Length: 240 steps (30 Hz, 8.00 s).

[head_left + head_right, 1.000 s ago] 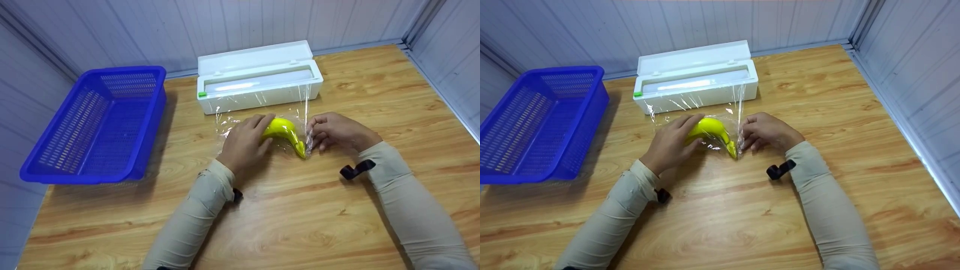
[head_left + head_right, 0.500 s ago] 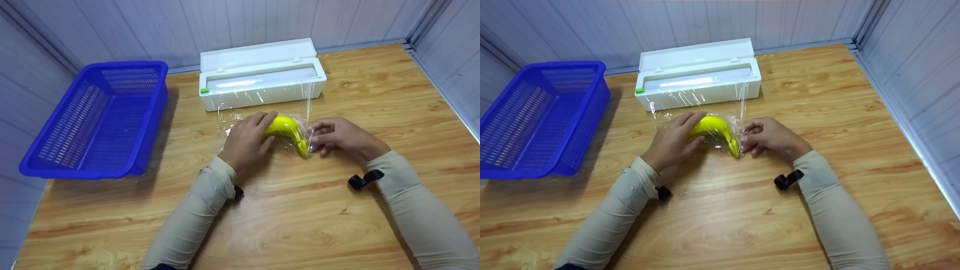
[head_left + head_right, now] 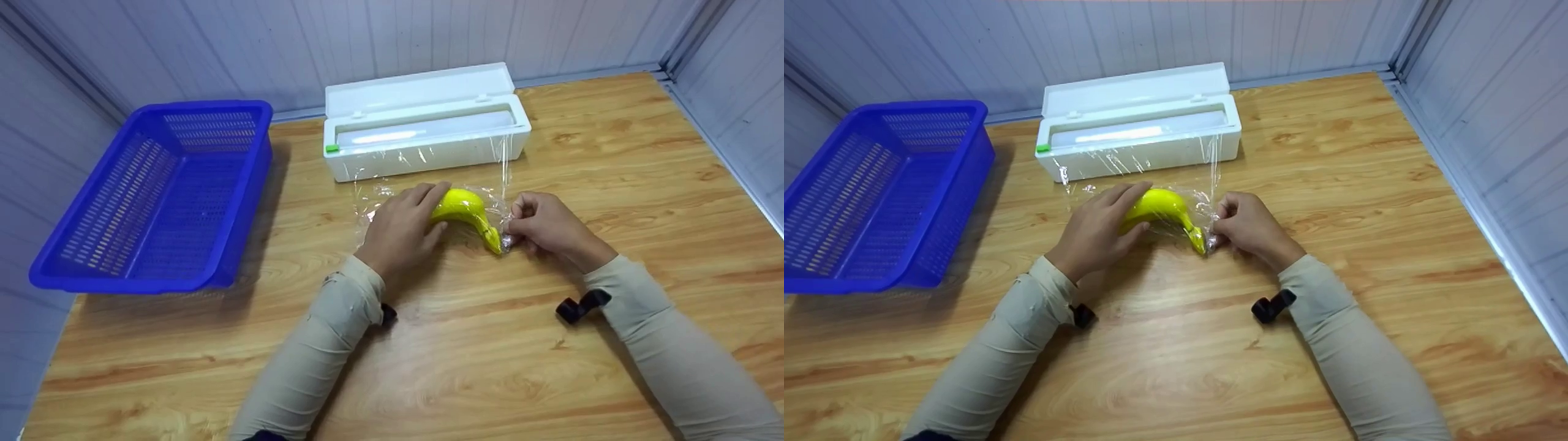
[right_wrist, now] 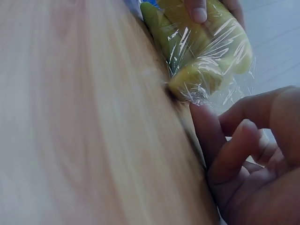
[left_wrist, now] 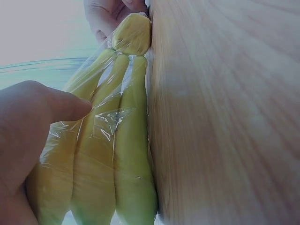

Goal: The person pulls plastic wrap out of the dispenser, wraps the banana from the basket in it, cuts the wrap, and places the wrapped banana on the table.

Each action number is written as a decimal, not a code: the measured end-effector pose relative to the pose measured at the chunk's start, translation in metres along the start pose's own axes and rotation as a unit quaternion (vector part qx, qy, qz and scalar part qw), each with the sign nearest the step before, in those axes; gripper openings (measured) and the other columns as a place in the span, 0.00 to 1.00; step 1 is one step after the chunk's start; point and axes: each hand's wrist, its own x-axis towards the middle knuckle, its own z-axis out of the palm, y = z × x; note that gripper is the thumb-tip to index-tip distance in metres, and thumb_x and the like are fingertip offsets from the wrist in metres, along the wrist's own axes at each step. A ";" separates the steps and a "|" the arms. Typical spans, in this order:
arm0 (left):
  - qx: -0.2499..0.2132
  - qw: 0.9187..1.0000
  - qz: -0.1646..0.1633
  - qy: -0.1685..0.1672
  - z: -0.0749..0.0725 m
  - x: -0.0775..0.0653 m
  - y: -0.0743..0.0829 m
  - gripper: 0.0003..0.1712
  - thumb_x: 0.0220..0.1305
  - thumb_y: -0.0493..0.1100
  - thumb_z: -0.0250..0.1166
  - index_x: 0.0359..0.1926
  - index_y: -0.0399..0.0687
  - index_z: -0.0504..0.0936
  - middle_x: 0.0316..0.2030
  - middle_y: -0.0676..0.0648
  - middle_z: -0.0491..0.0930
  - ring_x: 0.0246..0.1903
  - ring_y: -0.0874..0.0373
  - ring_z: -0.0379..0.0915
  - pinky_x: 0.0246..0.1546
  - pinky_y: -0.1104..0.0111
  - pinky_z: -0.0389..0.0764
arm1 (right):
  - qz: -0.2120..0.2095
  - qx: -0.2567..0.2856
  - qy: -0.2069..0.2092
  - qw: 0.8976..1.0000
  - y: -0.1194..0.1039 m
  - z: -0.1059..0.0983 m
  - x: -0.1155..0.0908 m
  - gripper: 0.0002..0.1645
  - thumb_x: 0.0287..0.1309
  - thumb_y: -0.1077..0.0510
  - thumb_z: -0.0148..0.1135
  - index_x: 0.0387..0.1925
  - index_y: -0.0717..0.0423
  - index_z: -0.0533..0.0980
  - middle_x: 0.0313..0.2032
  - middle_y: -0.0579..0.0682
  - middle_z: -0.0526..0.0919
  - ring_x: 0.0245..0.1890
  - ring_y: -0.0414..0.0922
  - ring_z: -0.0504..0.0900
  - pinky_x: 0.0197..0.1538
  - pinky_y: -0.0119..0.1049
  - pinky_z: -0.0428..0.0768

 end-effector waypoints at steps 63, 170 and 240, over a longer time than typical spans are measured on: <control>0.008 1.000 0.000 0.004 0.000 0.001 0.000 0.36 0.69 0.50 0.63 0.75 0.53 0.62 0.64 0.47 0.73 0.63 0.49 0.70 0.64 0.55 0.70 | -0.128 -0.115 -0.153 0.973 -0.007 -0.011 -0.009 0.28 0.57 0.74 0.63 0.60 0.65 0.73 0.48 0.59 0.81 0.46 0.52 0.81 0.49 0.31 0.80; -0.171 0.984 -0.021 -0.046 -0.041 -0.056 -0.073 0.19 0.55 0.49 0.78 0.41 0.52 0.78 0.42 0.57 0.74 0.46 0.56 0.76 0.49 0.60 0.79 | -0.242 -0.184 0.021 0.952 -0.034 0.025 0.023 0.17 0.62 0.49 0.70 0.44 0.59 0.82 0.38 0.50 0.82 0.38 0.45 0.80 0.43 0.40 0.81; -0.293 0.950 -0.097 -0.048 -0.033 -0.055 -0.085 0.08 0.63 0.40 0.70 0.43 0.53 0.90 0.32 0.44 0.70 0.34 0.54 0.67 0.35 0.64 0.70 | -0.363 -0.271 0.111 0.885 -0.059 0.042 0.023 0.08 0.65 0.60 0.64 0.41 0.62 0.81 0.39 0.55 0.79 0.39 0.48 0.80 0.36 0.40 0.80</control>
